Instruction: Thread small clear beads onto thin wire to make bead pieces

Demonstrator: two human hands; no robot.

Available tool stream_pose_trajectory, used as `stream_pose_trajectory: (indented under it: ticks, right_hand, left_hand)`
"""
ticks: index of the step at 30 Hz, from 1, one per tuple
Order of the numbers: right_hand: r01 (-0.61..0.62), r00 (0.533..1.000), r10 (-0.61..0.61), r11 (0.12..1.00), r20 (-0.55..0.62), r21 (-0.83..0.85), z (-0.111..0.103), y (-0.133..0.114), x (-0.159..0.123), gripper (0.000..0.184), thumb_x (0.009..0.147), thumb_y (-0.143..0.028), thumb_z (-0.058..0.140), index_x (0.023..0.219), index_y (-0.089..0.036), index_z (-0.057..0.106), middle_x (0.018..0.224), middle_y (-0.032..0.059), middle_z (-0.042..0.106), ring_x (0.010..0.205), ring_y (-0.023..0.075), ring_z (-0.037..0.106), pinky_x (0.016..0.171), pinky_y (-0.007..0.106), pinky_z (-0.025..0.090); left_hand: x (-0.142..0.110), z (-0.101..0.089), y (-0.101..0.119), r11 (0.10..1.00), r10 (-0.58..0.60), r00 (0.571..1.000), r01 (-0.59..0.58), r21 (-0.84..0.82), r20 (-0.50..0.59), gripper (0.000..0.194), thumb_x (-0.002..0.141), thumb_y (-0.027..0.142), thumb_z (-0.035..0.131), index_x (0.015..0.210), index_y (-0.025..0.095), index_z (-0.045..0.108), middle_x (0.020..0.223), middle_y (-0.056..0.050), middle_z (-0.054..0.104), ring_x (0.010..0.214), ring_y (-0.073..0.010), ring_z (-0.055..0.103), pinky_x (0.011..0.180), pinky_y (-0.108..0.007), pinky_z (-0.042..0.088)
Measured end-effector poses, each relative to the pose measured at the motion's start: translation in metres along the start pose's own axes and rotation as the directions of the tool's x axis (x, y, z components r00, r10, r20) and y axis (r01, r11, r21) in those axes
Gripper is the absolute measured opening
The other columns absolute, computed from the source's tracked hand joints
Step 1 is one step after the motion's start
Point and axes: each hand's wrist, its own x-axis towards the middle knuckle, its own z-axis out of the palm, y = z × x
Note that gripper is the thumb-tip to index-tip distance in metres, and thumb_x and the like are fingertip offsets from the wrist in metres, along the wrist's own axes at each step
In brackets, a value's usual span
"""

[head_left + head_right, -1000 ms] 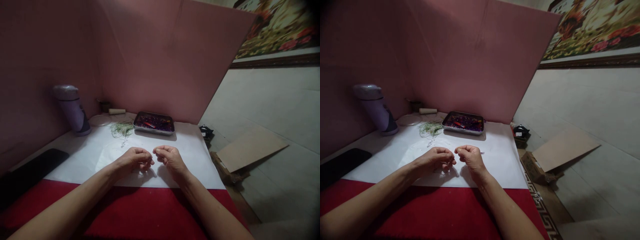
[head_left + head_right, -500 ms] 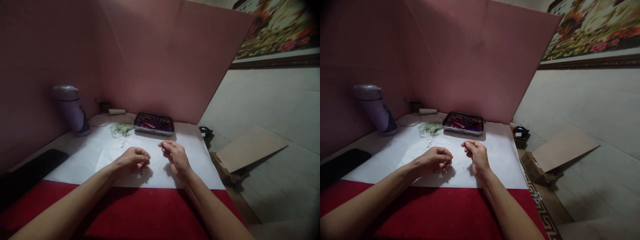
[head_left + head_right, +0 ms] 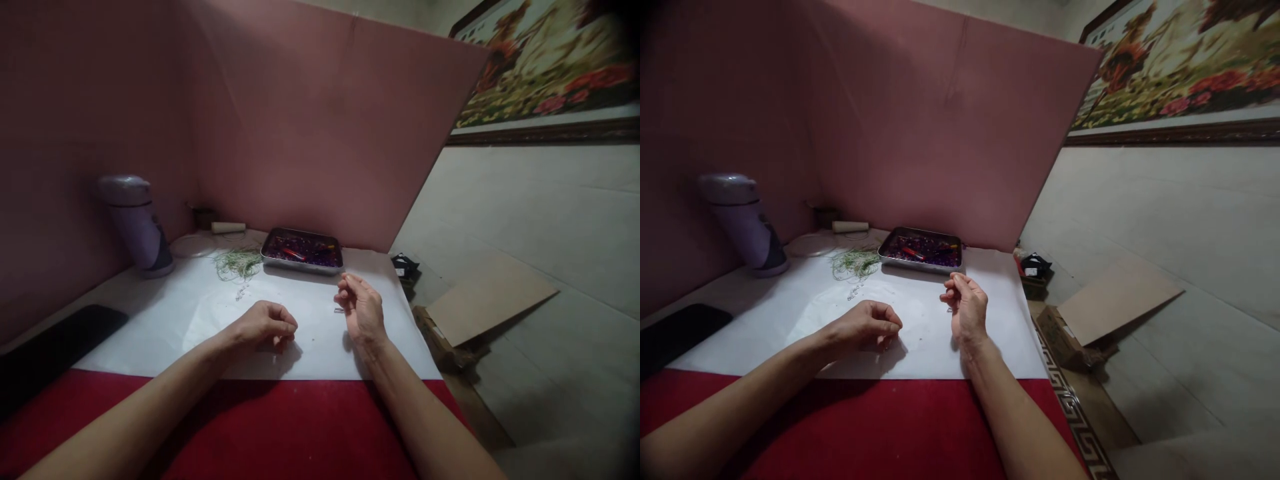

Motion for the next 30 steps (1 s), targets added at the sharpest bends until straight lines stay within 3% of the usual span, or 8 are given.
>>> stream_pose_trajectory:
  ticks: [9,17,23,30]
  right_hand:
    - [0.072,0.997,-0.072,0.997,-0.007,-0.009,0.000,0.006,0.000,0.016,0.063,-0.025,0.066,0.074,-0.015,0.060,0.057,-0.0039,0.051,0.042,0.0042,0.034,0.035,0.017,0.023]
    - [0.085,0.996,-0.085,0.996,-0.010,0.029,0.001,0.005,-0.001,0.017,0.063,-0.025,0.066,0.076,-0.016,0.059,0.059,-0.0039,0.052,0.045,0.0052,0.039,0.039,0.018,0.031]
    - [0.086,0.996,-0.086,0.996,-0.011,0.011,0.000,0.005,0.000,0.018,0.064,-0.027,0.067,0.076,-0.017,0.058,0.059,-0.0044,0.052,0.044,0.0051,0.041,0.039,0.019,0.034]
    - [0.057,0.998,-0.058,0.997,0.001,0.043,0.002,0.004,-0.003,0.019,0.063,-0.025,0.068,0.077,-0.016,0.059,0.060,-0.0038,0.053,0.045,0.0052,0.042,0.041,0.019,0.036]
  left_hand:
    - [0.002,0.006,0.003,0.995,0.091,0.996,-0.090,0.035,-0.024,0.010,0.058,0.021,0.063,0.062,0.013,0.058,0.045,0.002,0.056,0.038,-0.0083,0.046,0.044,-0.022,0.034]
    - [0.002,0.008,0.002,0.993,0.074,0.995,-0.067,0.092,-0.065,0.005,0.059,0.016,0.057,0.062,0.014,0.054,0.045,0.004,0.054,0.037,-0.0077,0.046,0.042,-0.021,0.034]
    - [0.005,-0.002,-0.004,0.999,0.042,0.993,-0.040,0.022,-0.106,0.017,0.060,0.025,0.063,0.071,0.014,0.058,0.057,0.000,0.061,0.039,-0.0083,0.051,0.036,-0.017,0.026]
    - [0.008,-0.005,-0.011,0.997,0.073,0.993,-0.076,-0.032,-0.088,0.010,0.061,0.020,0.062,0.069,0.013,0.061,0.060,-0.002,0.062,0.042,-0.0085,0.052,0.042,-0.020,0.037]
